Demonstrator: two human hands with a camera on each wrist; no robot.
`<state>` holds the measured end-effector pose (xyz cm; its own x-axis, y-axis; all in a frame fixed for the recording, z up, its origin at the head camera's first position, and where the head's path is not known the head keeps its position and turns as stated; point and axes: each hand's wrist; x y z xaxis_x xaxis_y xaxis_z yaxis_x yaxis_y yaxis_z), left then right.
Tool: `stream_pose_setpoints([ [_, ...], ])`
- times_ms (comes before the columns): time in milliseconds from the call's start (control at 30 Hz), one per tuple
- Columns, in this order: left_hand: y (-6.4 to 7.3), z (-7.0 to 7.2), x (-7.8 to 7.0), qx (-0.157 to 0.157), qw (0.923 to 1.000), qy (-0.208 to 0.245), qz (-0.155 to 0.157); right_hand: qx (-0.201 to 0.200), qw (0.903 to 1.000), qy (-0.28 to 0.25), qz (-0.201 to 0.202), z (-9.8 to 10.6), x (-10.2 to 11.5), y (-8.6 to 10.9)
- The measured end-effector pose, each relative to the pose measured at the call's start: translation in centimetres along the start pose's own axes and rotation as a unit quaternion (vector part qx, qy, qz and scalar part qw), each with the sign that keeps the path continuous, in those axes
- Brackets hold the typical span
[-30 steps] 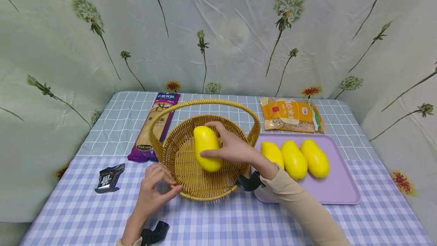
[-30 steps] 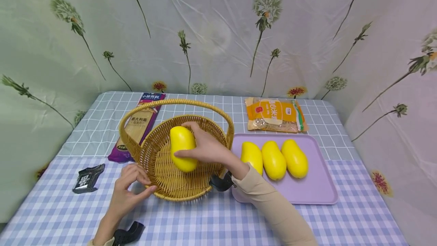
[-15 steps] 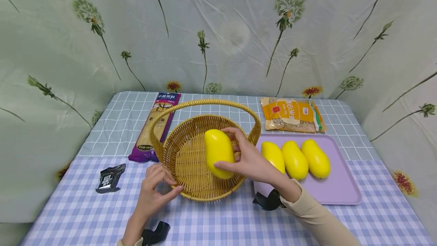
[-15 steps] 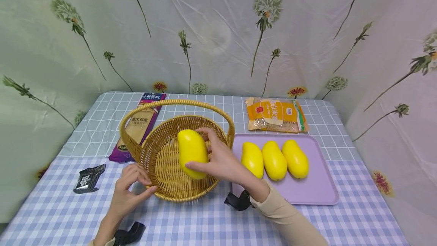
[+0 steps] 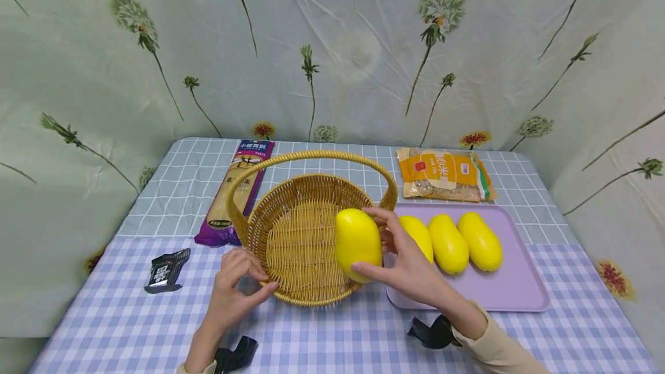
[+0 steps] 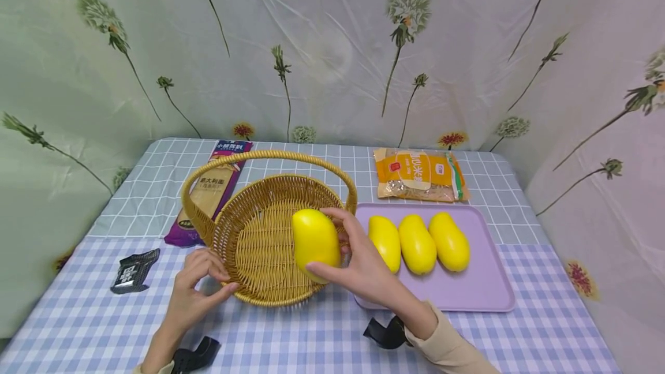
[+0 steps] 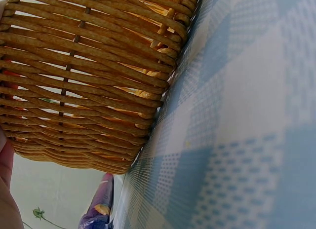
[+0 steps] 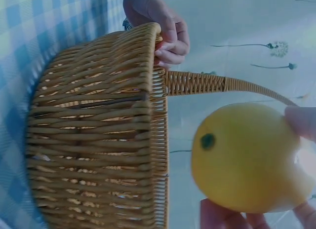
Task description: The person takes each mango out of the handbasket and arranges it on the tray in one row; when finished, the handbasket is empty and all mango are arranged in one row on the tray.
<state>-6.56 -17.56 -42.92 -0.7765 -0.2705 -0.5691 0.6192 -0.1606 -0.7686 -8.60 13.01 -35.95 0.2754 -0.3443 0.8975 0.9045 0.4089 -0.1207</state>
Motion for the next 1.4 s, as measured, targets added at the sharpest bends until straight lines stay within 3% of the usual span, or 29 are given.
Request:
stream_pose_setpoints([
  [367, -0.1, -0.1, 0.0, -0.003, 1.0000, 0.000, -0.006, -0.060, 0.9950, -0.075, 0.028, 1.5, -2.0, 2.8],
  [667, 0.1, 0.0, -0.1, -0.001, 1.0000, -0.006, 0.007, -0.131, 0.9800, -0.145, 0.036, 3.6, -3.7, 4.6],
  [1000, 0.0, 0.0, 0.1, -0.001, 1.0000, -0.001, 0.002, -0.272, 0.9485, -0.160, -0.025, 8.7, -6.2, 5.6],
  [1233, 0.0, 0.0, 0.1, -0.001, 1.0000, -0.001, 0.002, -0.362, 0.9164, -0.142, -0.093, 11.9, -8.5, 6.3],
  [1400, 0.0, 0.0, 0.1, 0.000, 1.0000, -0.001, 0.003, -0.401, 0.8952, -0.142, -0.133, 13.7, -10.0, 6.9],
])
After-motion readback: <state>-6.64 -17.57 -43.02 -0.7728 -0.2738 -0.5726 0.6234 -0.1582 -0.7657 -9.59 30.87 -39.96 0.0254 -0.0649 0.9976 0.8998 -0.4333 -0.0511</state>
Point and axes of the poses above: each hand's wrist, its own y-axis away from the middle knuckle, its own z-axis out of the back of the hand, x = y × z, and after that the axes turned 3 degrees about y, right-handed
